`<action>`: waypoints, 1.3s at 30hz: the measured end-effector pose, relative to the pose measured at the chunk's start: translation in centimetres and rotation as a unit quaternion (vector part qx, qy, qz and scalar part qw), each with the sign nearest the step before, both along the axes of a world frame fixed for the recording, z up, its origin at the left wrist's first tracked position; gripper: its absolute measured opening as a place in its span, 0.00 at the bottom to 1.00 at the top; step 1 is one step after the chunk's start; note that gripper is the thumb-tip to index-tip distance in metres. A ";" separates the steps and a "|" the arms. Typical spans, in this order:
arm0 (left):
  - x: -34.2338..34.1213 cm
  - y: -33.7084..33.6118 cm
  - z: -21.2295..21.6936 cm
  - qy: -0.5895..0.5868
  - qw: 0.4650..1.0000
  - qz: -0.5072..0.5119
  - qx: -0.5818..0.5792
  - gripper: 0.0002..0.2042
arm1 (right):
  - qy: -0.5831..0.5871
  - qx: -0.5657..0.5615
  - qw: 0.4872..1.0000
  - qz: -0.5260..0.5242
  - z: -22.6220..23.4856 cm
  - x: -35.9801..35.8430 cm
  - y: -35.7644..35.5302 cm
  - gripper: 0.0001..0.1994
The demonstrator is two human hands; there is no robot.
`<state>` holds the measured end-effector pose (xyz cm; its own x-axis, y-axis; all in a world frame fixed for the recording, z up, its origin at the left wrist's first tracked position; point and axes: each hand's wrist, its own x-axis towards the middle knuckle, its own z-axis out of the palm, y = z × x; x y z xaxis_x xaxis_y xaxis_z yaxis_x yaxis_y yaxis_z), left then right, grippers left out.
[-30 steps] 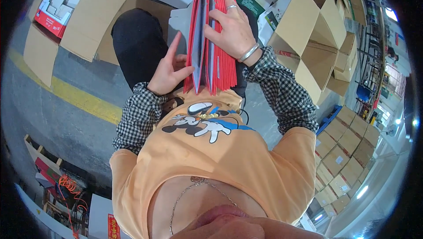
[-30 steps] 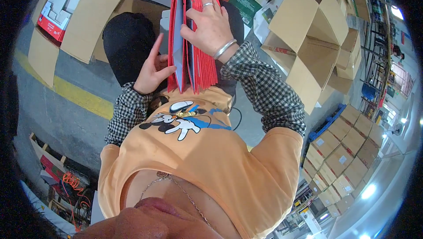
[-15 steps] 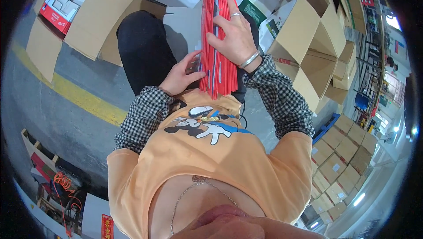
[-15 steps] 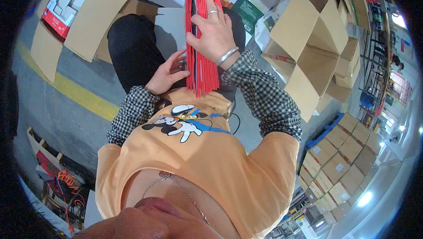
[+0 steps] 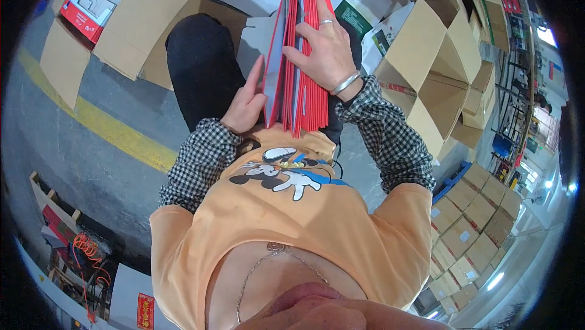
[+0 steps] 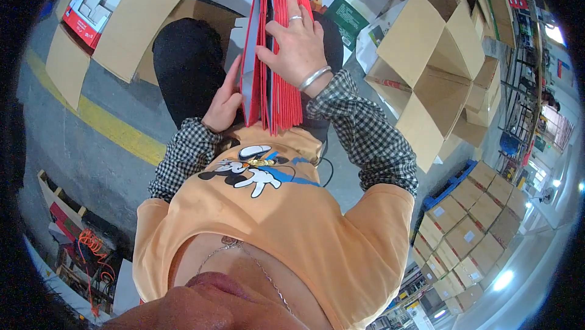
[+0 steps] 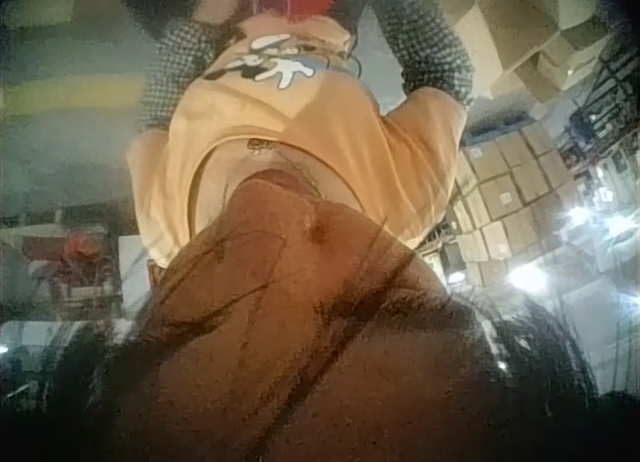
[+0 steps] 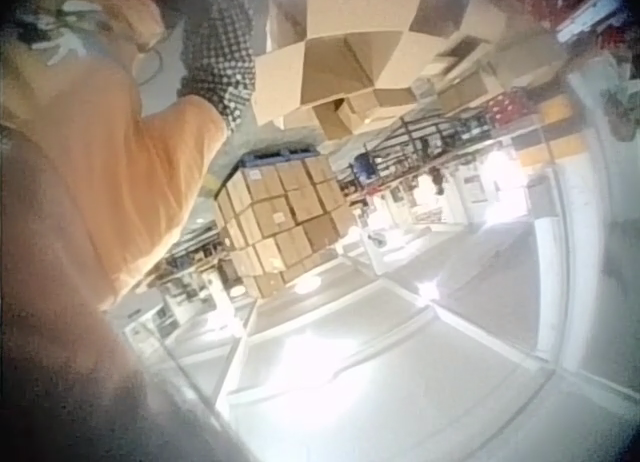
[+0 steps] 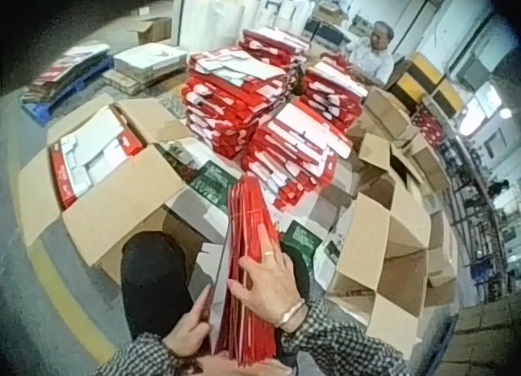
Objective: The person packs folded red paper products into cardboard boxes by hand.
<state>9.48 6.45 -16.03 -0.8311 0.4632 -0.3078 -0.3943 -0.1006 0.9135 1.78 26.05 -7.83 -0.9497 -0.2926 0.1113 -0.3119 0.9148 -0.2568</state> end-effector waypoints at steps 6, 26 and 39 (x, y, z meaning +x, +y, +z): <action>-3.6 2.0 5.4 -0.008 0.975 -0.136 -0.178 0.42 | 0.000 -0.004 0.998 0.061 0.0 0.7 0.7 0.24; -6.6 -0.6 0.9 -0.032 0.999 0.021 0.024 0.22 | -0.148 0.090 0.933 0.315 2.8 -5.6 3.5 0.43; -1.8 -9.1 4.5 0.066 0.984 0.166 0.012 0.35 | -0.085 -0.014 0.938 0.335 3.7 -8.1 6.0 0.27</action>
<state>7.69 -2.66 -11.48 -0.9699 0.1646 -0.1793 -0.2141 -0.2270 0.9501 -6.33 32.03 -4.18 -0.5589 -0.8292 -0.0088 -0.7669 0.5209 -0.3749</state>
